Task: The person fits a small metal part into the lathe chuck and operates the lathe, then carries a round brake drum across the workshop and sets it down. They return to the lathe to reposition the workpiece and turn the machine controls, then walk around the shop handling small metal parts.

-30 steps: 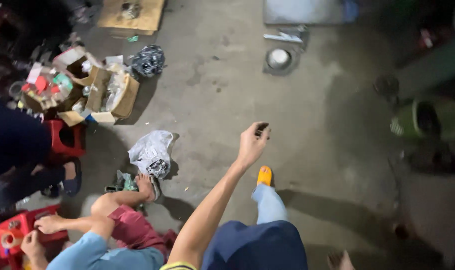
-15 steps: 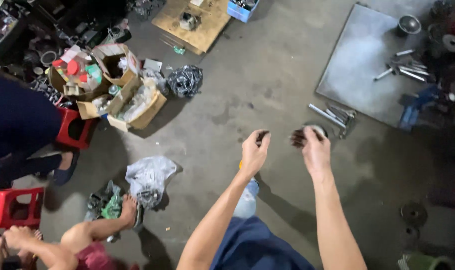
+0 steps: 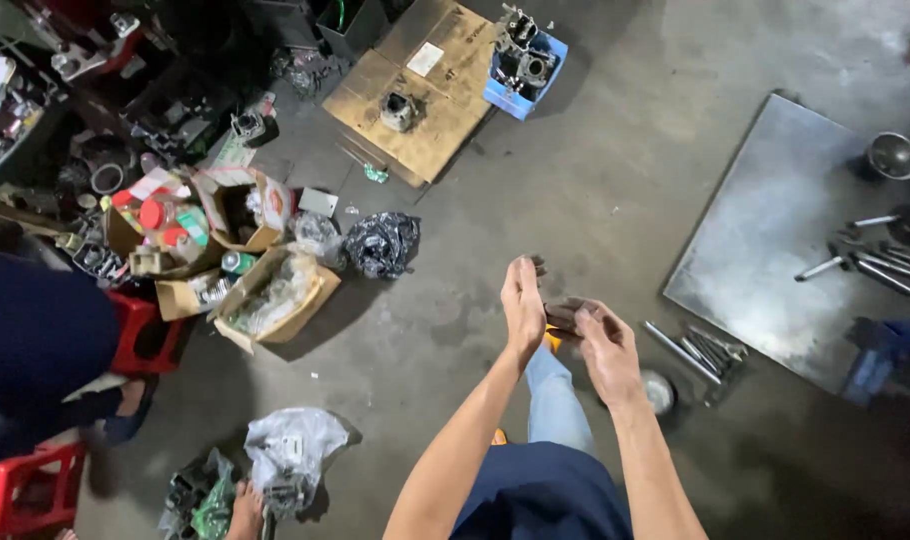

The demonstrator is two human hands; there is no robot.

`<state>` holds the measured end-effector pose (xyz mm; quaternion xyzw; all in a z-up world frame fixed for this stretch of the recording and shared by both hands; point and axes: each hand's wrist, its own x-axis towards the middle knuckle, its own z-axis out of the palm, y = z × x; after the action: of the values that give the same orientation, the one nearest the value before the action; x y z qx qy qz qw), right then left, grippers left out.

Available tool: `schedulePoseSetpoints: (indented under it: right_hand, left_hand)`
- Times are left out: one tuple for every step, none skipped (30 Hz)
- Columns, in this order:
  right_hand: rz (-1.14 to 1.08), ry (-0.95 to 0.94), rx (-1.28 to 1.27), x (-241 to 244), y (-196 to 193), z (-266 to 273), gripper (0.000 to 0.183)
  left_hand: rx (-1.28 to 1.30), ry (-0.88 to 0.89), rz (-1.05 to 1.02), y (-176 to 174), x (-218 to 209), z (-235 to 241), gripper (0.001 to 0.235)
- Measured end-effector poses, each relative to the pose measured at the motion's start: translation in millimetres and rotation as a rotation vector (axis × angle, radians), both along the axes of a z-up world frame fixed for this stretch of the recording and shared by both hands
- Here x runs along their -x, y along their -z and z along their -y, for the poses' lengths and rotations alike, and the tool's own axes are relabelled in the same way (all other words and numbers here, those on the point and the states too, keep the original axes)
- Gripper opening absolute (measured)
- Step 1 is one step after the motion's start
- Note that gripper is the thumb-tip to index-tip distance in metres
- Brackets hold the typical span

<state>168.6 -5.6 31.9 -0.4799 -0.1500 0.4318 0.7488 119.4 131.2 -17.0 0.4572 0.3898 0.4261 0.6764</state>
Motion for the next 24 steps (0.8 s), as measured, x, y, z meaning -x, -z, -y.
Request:
schedulePoseSetpoints:
  right_hand:
    - [-0.006, 0.000, -0.038, -28, 17, -19, 0.024]
    - [-0.011, -0.002, -0.040, -51, 23, -40, 0.024]
    - [-0.064, 0.027, -0.052, -80, 28, -64, 0.022]
    - [-0.117, 0.056, -0.064, -109, 32, -88, 0.020]
    - [-0.117, 0.045, -0.059, -141, 34, -107, 0.020]
    - [-0.123, 0.069, -0.011, -173, 35, -127, 0.020]
    - [-0.136, 0.094, 0.034, -198, 38, -153, 0.020]
    - [-0.142, 0.083, 0.036, -225, 38, -181, 0.020]
    - [-0.133, 0.098, 0.078, -250, 37, -207, 0.021]
    - [-0.125, 0.112, 0.120, -275, 38, -233, 0.022]
    - [-0.134, 0.112, 0.131, -296, 40, -258, 0.022]
    - [-0.122, 0.093, 0.201, -315, 44, -283, 0.023]
    - [-0.105, 0.071, 0.276, -337, 49, -306, 0.023]
    - [-0.111, 0.068, 0.290, -360, 59, -330, 0.023]
    - [-0.062, 0.037, 0.368, -382, 71, -353, 0.025]
    - [-0.012, 0.004, 0.446, -401, 84, -378, 0.027]
    - [-0.023, -0.012, 0.472, -421, 91, -397, 0.027]
    - [-0.007, -0.027, 0.554, -441, 99, -418, 0.028]
    - [0.012, -0.048, 0.632, -461, 109, -443, 0.029]
    - [0.004, -0.070, 0.654, -478, 123, -461, 0.029]
    - [0.021, -0.070, 0.724, -497, 137, -480, 0.030]
    - [0.039, -0.070, 0.793, -516, 153, -502, 0.031]
    - [0.028, -0.090, 0.822, -530, 181, -511, 0.031]
    - [0.119, -0.104, 0.898, -546, 211, -519, 0.030]
  left_hand:
    - [-0.010, -0.005, -0.007, 2, -21, -24, 0.040]
    - [-0.012, -0.007, -0.011, 6, -41, -50, 0.040]
    - [-0.004, -0.009, -0.042, 9, -65, -80, 0.039]
    - [0.003, -0.011, -0.073, 11, -91, -109, 0.037]
    - [0.007, -0.023, -0.073, 10, -115, -132, 0.037]
    - [0.045, 0.001, -0.069, 9, -140, -156, 0.034]
    - [0.081, 0.026, -0.071, 8, -157, -187, 0.031]
    - [0.083, 0.014, -0.077, 12, -175, -216, 0.031]
    - [0.079, 0.054, -0.068, 15, -193, -243, 0.028]
    - [0.076, 0.095, -0.058, 19, -210, -271, 0.025]
    - [0.087, 0.094, -0.068, 21, -220, -292, 0.025]
    - [0.096, 0.102, -0.072, 25, -228, -313, 0.024]
    - [0.107, 0.107, -0.072, 31, -238, -330, 0.023]
    - [0.122, 0.105, -0.077, 39, -251, -347, 0.023]
    - [0.169, 0.075, -0.108, 50, -262, -362, 0.023]
    - [0.216, 0.046, -0.139, 62, -270, -378, 0.023]
    - [0.244, 0.034, -0.151, 79, -285, -388, 0.023]
    - [0.253, 0.005, -0.173, 98, -299, -400, 0.022]
    - [0.260, -0.029, -0.195, 117, -312, -414, 0.021]
    - [0.285, -0.047, -0.207, 128, -333, -424, 0.021]
    - [0.308, -0.046, -0.176, 141, -357, -436, 0.020]
    - [0.331, -0.047, -0.145, 154, -381, -451, 0.020]
    - [0.362, -0.061, -0.160, 159, -395, -464, 0.020]
    - [0.354, -0.029, -0.250, 164, -412, -478, 0.022]
